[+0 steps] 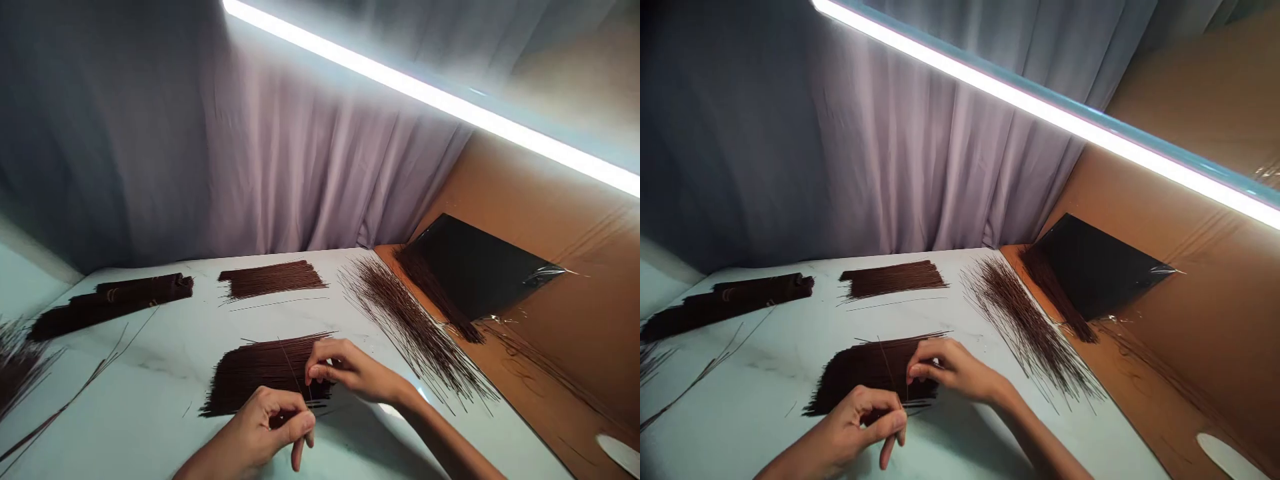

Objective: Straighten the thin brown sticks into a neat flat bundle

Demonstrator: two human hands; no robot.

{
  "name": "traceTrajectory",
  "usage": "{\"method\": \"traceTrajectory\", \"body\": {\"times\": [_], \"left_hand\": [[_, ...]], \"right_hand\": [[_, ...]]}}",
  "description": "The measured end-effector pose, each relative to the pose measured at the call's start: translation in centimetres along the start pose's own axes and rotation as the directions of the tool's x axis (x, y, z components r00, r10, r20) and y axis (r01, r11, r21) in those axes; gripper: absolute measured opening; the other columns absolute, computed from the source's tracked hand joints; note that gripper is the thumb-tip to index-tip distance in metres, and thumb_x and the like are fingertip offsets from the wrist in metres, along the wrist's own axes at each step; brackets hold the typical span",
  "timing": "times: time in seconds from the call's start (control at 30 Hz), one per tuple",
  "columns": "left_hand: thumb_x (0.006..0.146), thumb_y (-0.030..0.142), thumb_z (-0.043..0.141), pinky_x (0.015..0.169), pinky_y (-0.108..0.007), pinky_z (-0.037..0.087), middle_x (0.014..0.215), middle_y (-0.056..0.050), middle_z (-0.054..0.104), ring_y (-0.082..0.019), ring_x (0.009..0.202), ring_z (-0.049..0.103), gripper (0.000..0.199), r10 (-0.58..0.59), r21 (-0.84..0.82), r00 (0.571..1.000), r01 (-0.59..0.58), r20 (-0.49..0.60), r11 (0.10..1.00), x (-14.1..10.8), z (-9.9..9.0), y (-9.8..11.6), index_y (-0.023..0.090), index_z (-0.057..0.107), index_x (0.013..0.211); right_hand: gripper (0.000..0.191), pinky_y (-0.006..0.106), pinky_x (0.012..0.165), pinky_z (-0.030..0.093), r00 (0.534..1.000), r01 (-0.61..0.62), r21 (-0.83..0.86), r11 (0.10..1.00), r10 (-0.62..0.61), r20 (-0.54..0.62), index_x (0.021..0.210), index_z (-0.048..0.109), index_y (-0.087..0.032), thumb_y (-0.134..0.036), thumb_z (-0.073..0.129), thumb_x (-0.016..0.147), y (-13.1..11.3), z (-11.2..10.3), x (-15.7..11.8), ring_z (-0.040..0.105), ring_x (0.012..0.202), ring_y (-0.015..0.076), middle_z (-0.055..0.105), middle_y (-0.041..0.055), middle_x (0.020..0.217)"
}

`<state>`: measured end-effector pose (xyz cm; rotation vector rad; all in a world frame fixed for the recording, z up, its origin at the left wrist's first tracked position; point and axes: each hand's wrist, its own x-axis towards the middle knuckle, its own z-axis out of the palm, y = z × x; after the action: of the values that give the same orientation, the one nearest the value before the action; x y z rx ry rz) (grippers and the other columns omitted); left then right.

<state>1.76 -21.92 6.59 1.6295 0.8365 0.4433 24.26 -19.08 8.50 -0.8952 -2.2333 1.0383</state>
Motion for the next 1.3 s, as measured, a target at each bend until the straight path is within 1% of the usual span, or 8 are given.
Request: {"method": "traceTrajectory", "body": {"times": [0.07, 0.13, 0.2, 0.27, 0.47, 0.7, 1.17, 1.3], "left_hand": [[0.099, 0.048, 0.054, 0.064, -0.025, 0.038, 0.057, 0.000, 0.066, -0.014, 0.058, 0.053, 0.044, -0.008, 0.037, 0.998, 0.010, -0.064, 0.999, 0.7, -0.6, -0.7, 0.016, 0.073, 0.075], [0.100, 0.048, 0.051, 0.062, -0.025, 0.037, 0.059, 0.000, 0.064, -0.015, 0.061, 0.053, 0.047, 0.006, 0.064, 0.977, 0.007, -0.213, 0.998, 1.3, -1.5, -1.1, 0.017, 0.069, 0.070], [0.100, 0.049, 0.051, 0.060, -0.025, 0.034, 0.060, 0.000, 0.062, -0.015, 0.061, 0.050, 0.046, 0.016, 0.062, 0.942, 0.005, -0.335, 0.998, 1.6, -2.4, -1.0, 0.017, 0.067, 0.072], [0.100, 0.049, 0.051, 0.057, -0.025, 0.031, 0.061, 0.001, 0.062, -0.014, 0.060, 0.047, 0.043, 0.015, 0.047, 0.922, 0.003, -0.388, 0.999, 1.4, -2.9, -0.4, 0.018, 0.068, 0.076], [0.100, 0.051, 0.051, 0.052, -0.025, 0.024, 0.063, 0.000, 0.064, -0.012, 0.055, 0.036, 0.044, -0.011, -0.117, 0.959, -0.023, -0.283, 0.993, 0.4, -1.7, 0.5, 0.017, 0.067, 0.080], [0.098, 0.052, 0.053, 0.049, -0.023, 0.017, 0.063, -0.001, 0.066, -0.008, 0.050, 0.025, 0.043, -0.082, -0.352, 0.981, 0.015, -0.178, 0.936, 0.6, -1.2, 0.0, 0.014, 0.068, 0.085], [0.099, 0.053, 0.049, 0.049, -0.025, 0.016, 0.060, 0.001, 0.060, -0.008, 0.049, 0.021, 0.046, -0.113, -0.325, 0.981, 0.057, -0.156, 0.944, 0.3, -1.4, 1.0, 0.014, 0.067, 0.084], [0.100, 0.052, 0.049, 0.051, -0.023, 0.022, 0.058, 0.003, 0.057, -0.010, 0.052, 0.028, 0.044, -0.096, -0.241, 0.987, 0.062, -0.130, 0.968, 0.1, -1.2, 0.7, 0.016, 0.066, 0.081]], "right_hand": [[0.025, 0.026, 0.075, 0.044, 0.998, 0.062, -0.249, 0.967, -0.063, 0.001, 0.089, 0.069, -0.020, -0.022, 0.049, 0.104, -1.3, -1.0, 0.8, 0.060, 0.081, 0.0157, 0.069, 0.0025, 0.085], [0.026, 0.028, 0.069, 0.040, 0.990, 0.066, -0.472, 0.879, -0.117, -0.078, 0.086, 0.066, -0.020, -0.014, 0.046, 0.101, -2.1, -0.3, 0.8, 0.056, 0.076, 0.0173, 0.067, 0.0034, 0.080], [0.024, 0.029, 0.066, 0.037, 0.970, 0.044, -0.517, 0.855, -0.159, -0.181, 0.086, 0.062, -0.021, -0.011, 0.044, 0.099, -2.0, 1.6, 0.1, 0.053, 0.074, 0.0181, 0.065, 0.0043, 0.079], [0.022, 0.029, 0.066, 0.038, 0.952, 0.013, -0.409, 0.913, -0.137, -0.274, 0.089, 0.060, -0.021, -0.014, 0.043, 0.101, -1.0, 3.7, -0.9, 0.054, 0.075, 0.0176, 0.066, 0.0042, 0.081], [0.028, 0.026, 0.065, 0.041, 0.928, -0.132, -0.116, 0.984, 0.081, -0.365, 0.088, 0.061, -0.021, -0.032, 0.042, 0.107, 2.3, 5.4, -1.9, 0.056, 0.071, 0.0151, 0.063, 0.0014, 0.079], [0.035, 0.027, 0.069, 0.043, 0.932, -0.137, -0.054, 0.989, 0.111, -0.346, 0.085, 0.063, -0.021, -0.040, 0.043, 0.107, 1.6, 4.5, -1.5, 0.057, 0.077, 0.0161, 0.064, 0.0020, 0.080], [0.035, 0.028, 0.077, 0.045, 0.954, -0.151, 0.022, 0.988, 0.151, -0.260, 0.089, 0.066, -0.022, -0.041, 0.043, 0.108, 1.3, 3.7, -2.4, 0.058, 0.086, 0.0172, 0.068, 0.0023, 0.087], [0.033, 0.029, 0.078, 0.045, 0.959, -0.121, -0.017, 0.993, 0.113, -0.261, 0.090, 0.065, -0.022, -0.038, 0.043, 0.108, 1.7, 3.1, -1.7, 0.059, 0.084, 0.0168, 0.068, 0.0021, 0.086]]}}
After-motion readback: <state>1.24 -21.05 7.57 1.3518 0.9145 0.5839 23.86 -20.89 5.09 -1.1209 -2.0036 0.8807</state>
